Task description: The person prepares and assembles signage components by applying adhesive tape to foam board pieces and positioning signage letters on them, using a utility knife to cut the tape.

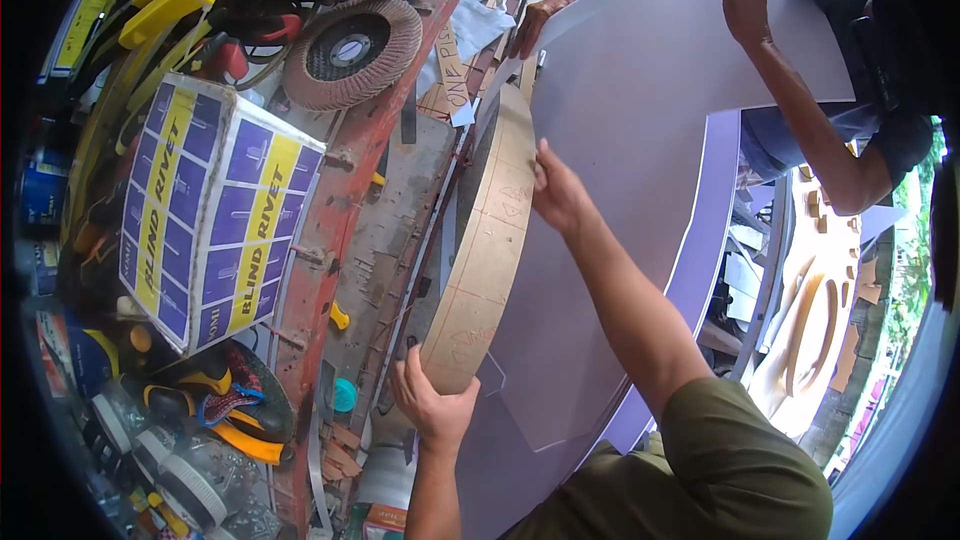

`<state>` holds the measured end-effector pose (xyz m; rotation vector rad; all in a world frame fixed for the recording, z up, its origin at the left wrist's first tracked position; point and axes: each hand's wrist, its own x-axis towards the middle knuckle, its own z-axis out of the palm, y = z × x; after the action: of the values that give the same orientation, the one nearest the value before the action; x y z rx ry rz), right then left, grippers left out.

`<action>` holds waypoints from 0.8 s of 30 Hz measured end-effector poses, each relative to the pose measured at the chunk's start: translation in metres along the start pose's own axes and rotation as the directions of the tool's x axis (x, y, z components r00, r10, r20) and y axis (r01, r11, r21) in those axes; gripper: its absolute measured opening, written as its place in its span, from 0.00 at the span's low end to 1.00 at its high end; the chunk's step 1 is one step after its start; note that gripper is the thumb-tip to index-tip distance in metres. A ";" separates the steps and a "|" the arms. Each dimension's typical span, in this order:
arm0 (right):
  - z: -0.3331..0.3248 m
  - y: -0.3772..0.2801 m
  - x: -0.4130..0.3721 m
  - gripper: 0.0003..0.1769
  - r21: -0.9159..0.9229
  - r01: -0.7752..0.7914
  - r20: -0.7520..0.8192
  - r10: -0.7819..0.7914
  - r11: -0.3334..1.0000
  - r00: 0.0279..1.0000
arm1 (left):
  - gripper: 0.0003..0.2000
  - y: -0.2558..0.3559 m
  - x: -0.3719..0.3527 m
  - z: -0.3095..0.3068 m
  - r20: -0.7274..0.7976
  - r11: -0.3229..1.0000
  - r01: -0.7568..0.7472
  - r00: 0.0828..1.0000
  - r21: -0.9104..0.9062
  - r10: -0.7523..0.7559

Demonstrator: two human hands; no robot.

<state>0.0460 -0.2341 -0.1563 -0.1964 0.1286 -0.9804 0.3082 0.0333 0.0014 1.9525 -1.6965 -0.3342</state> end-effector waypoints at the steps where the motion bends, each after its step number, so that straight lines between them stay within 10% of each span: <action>1: 0.019 -0.003 0.009 0.24 0.004 0.011 -0.016 -0.010 1.000 1.000 | 0.42 0.000 -0.001 -0.003 -0.004 1.000 -0.006 1.000 0.000 0.006; 3: 0.061 -0.004 0.016 0.22 -0.285 -0.007 -0.634 -0.182 0.959 0.752 | 0.43 0.004 -0.004 -0.005 0.010 1.000 0.009 1.000 0.022 -0.009; 24: 0.192 -0.005 -0.014 0.25 -0.454 0.108 -0.559 -0.377 0.884 0.738 | 0.46 -0.005 -0.045 -0.054 0.060 0.983 0.126 0.991 -0.131 -0.119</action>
<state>0.0721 -0.2042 0.0321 -0.2480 0.9642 -1.2581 0.3319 0.0900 0.0365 1.9672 -1.5464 -0.5350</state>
